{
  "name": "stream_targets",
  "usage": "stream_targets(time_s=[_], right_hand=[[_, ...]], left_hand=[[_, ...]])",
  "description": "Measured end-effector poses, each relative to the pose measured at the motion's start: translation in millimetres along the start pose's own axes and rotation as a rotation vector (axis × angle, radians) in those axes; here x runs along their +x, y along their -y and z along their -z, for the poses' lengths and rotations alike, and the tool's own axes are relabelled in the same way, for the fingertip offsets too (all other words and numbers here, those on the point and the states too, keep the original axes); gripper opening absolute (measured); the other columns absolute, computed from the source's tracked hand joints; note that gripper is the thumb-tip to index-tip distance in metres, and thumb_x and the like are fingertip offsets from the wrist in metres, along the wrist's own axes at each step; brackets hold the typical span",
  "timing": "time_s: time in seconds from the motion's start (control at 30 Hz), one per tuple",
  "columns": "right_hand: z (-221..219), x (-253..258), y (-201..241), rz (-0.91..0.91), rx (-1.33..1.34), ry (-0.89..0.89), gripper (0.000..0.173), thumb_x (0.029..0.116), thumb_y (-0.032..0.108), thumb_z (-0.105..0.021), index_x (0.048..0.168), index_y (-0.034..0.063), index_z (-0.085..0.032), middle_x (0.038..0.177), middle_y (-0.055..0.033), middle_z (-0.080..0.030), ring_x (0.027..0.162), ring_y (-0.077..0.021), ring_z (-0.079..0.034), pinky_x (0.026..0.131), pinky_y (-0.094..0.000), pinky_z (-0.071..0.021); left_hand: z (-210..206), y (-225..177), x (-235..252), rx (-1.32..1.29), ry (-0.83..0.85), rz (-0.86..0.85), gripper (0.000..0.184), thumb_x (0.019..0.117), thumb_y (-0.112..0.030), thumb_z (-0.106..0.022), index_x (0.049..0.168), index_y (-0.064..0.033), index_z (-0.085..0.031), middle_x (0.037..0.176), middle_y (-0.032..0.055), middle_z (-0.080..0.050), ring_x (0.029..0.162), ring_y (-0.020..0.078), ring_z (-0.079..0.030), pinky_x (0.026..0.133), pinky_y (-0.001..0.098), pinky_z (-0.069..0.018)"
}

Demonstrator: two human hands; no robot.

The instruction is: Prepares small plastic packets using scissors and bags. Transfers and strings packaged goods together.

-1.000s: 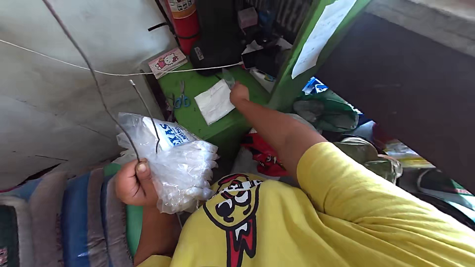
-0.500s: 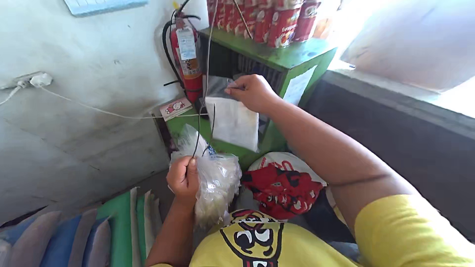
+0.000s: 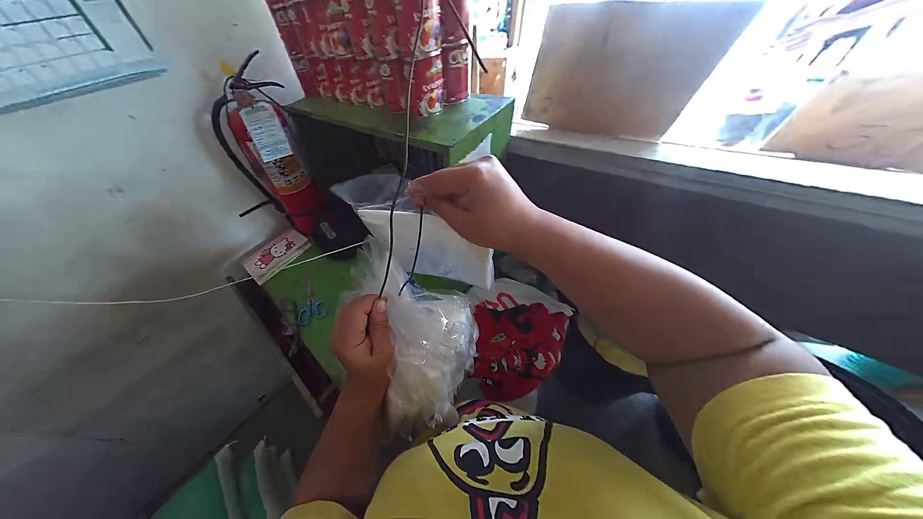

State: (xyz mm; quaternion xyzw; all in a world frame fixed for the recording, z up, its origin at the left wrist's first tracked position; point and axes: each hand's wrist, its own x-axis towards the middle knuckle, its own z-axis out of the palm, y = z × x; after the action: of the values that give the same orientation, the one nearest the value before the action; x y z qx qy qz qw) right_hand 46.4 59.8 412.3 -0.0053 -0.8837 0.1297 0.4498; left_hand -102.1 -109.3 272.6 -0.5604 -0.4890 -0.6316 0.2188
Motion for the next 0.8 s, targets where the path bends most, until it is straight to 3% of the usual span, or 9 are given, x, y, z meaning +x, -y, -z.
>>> stream_targets(time_s=[0.1, 0.2, 0.3, 0.37, 0.43, 0.5, 0.63, 0.73, 0.8], right_hand=[[-3, -19, 12, 0.180, -0.287, -0.061, 0.022, 0.0979, 0.001, -0.055, 0.102, 0.0010, -0.076, 0.079, -0.0147, -0.073, 0.074, -0.0288, -0.073, 0.069, -0.0426, -0.0592], [-26, -56, 35, 0.190, -0.327, 0.080, 0.017, 0.0926, 0.001, -0.060, 0.098, 0.0019, -0.076, 0.074, -0.0135, -0.070, 0.071, -0.0319, -0.071, 0.064, -0.0488, -0.0574], [-36, -82, 53, 0.000, -0.109, 0.302, 0.018, 0.0910, 0.007, -0.064, 0.103, 0.0028, -0.076, 0.076, -0.0109, -0.071, 0.074, -0.0283, -0.071, 0.066, -0.0473, -0.0572], [-6, -86, 56, -0.281, 0.193, 0.352, 0.024, 0.0983, 0.015, -0.064, 0.115, 0.0046, -0.077, 0.093, -0.0091, -0.077, 0.088, -0.0202, -0.073, 0.081, -0.0431, -0.0585], [21, -95, 54, -0.506, 0.513, 0.150, 0.020, 0.1023, 0.010, -0.057, 0.105, -0.0012, -0.074, 0.091, -0.0059, -0.075, 0.082, -0.0090, -0.070, 0.076, -0.0292, -0.0588], [43, -106, 55, -0.633, 0.557, -0.021, 0.018, 0.1055, 0.013, -0.055, 0.105, -0.0020, -0.065, 0.090, -0.0050, -0.072, 0.077, -0.0068, -0.069, 0.070, -0.0251, -0.0586], [61, -124, 81, -0.590, 0.445, -0.018, 0.024, 0.1040, 0.011, -0.058, 0.121, -0.0056, -0.065, 0.084, -0.0058, -0.066, 0.068, -0.0065, -0.063, 0.062, -0.0222, -0.0549], [72, -133, 101, -0.598, 0.449, -0.069, 0.016, 0.1043, 0.005, -0.056, 0.095, -0.0037, -0.064, 0.074, -0.0022, -0.062, 0.061, -0.0038, -0.062, 0.060, -0.0210, -0.0555], [88, -143, 113, -0.585, 0.348, -0.061, 0.017, 0.1043, 0.006, -0.056, 0.093, -0.0021, -0.065, 0.074, -0.0010, -0.062, 0.062, -0.0031, -0.062, 0.060, -0.0206, -0.0554]], left_hand=[[-5, -2, 2, -0.066, 0.020, -0.003, 0.032, 0.1069, -0.022, -0.053, 0.087, 0.0007, -0.065, 0.075, -0.0008, -0.061, 0.071, -0.0050, -0.057, 0.069, 0.0107, -0.0490], [-13, -3, 6, -0.183, 0.036, 0.008, 0.029, 0.1076, -0.024, -0.053, 0.091, -0.0028, -0.064, 0.078, -0.0055, -0.061, 0.074, -0.0074, -0.057, 0.070, 0.0109, -0.0501], [-20, 1, 8, -0.311, 0.098, 0.012, 0.022, 0.1068, -0.023, -0.055, 0.095, -0.0070, -0.066, 0.083, -0.0097, -0.063, 0.078, -0.0078, -0.059, 0.073, 0.0124, -0.0513], [-24, 7, 3, -0.370, 0.168, 0.006, 0.021, 0.1078, -0.024, -0.054, 0.102, -0.0085, -0.066, 0.090, -0.0117, -0.064, 0.084, -0.0101, -0.059, 0.078, 0.0113, -0.0506], [-23, 5, 0, -0.398, 0.263, 0.011, 0.023, 0.1093, -0.023, -0.050, 0.107, -0.0054, -0.064, 0.096, -0.0118, -0.063, 0.090, -0.0124, -0.057, 0.083, 0.0104, -0.0478], [-27, -8, -2, -0.439, 0.317, 0.033, 0.026, 0.1095, -0.022, -0.048, 0.105, -0.0014, -0.063, 0.093, -0.0116, -0.061, 0.088, -0.0134, -0.055, 0.082, 0.0100, -0.0462], [-46, -38, -17, -0.557, 0.405, -0.009, 0.021, 0.1102, -0.023, -0.047, 0.111, -0.0116, -0.065, 0.097, -0.0180, -0.063, 0.091, -0.0158, -0.056, 0.081, 0.0077, -0.0454], [-62, -68, -36, -0.694, 0.444, -0.009, 0.017, 0.1094, -0.021, -0.049, 0.115, -0.0191, -0.065, 0.099, -0.0200, -0.064, 0.090, -0.0140, -0.058, 0.079, 0.0090, -0.0478], [-74, -85, -48, -0.780, 0.479, 0.008, 0.016, 0.1094, -0.022, -0.049, 0.116, -0.0228, -0.064, 0.100, -0.0208, -0.063, 0.091, -0.0126, -0.058, 0.079, 0.0096, -0.0488]])
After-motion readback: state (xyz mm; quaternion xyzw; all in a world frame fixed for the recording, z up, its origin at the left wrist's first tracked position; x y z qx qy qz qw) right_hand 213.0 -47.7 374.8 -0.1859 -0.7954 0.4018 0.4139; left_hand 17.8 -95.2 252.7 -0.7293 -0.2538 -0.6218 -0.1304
